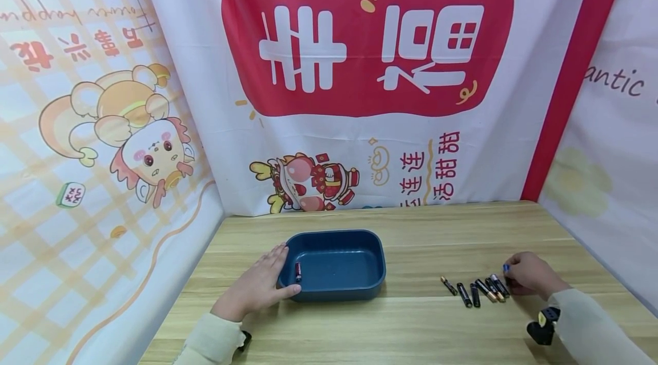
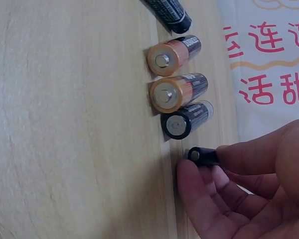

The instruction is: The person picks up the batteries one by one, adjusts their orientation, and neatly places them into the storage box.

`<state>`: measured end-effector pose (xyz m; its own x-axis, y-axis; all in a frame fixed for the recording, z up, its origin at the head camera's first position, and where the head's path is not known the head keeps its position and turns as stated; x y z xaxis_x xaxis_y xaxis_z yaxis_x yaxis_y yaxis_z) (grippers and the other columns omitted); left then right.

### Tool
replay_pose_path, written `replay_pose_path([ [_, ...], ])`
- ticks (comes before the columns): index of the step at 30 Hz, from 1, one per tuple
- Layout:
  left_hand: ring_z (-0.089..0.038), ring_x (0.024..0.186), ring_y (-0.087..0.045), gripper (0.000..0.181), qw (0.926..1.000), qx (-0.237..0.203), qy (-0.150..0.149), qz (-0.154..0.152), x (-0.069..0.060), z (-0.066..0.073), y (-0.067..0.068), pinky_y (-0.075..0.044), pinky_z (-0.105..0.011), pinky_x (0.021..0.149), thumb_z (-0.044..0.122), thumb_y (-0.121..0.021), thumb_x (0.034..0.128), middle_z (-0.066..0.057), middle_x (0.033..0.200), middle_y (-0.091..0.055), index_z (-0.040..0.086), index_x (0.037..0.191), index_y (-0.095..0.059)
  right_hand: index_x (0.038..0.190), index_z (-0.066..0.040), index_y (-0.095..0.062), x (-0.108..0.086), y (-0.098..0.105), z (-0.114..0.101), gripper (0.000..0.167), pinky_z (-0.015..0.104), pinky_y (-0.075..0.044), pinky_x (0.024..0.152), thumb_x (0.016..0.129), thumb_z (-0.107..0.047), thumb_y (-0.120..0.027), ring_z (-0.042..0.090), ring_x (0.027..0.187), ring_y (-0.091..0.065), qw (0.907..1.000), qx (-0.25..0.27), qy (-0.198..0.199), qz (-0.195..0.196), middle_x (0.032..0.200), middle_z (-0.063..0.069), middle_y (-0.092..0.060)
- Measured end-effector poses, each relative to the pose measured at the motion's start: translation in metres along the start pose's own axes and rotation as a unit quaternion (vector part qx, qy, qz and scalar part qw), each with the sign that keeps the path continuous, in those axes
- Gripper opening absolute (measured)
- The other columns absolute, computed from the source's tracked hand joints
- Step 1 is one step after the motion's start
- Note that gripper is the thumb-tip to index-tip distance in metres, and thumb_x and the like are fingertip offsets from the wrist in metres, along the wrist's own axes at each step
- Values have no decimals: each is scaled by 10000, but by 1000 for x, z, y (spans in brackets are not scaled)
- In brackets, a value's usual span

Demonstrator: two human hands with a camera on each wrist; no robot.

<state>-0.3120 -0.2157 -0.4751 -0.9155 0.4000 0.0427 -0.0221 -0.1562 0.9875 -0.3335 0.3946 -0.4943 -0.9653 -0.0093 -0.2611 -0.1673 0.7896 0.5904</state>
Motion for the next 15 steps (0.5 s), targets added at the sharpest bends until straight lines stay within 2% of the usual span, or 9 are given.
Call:
replay_pose_path([
  [10,-243,1465,-129,1049,10000,-7,-17,6,0,0,0,-172,-455,1154,796,-401,846,-87,1611,-136,53,1554,-188,1121,235,-476,-2,3,1,294,368,-564,658,897,47,-511,209,796,-587,9994,-83,336,92,932,198,-588],
  [15,-244,1464,-134,1050,10000,-34,19,15,0,0,0,-181,-464,1150,798,-405,842,-83,1612,-139,62,1557,-183,1198,252,-405,-1,3,2,344,372,-562,675,919,62,-469,212,810,-589,9996,71,279,9,947,197,-590],
])
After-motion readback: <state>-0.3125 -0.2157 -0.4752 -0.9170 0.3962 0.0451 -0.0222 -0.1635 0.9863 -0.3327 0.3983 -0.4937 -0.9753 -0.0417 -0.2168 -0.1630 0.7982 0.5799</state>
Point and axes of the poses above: each hand's wrist, its own x-axis towards the middle knuckle, its own y-axis out of the back of the hand, z = x × y, the point moved 2 cm from there along x, towards the middle knuckle
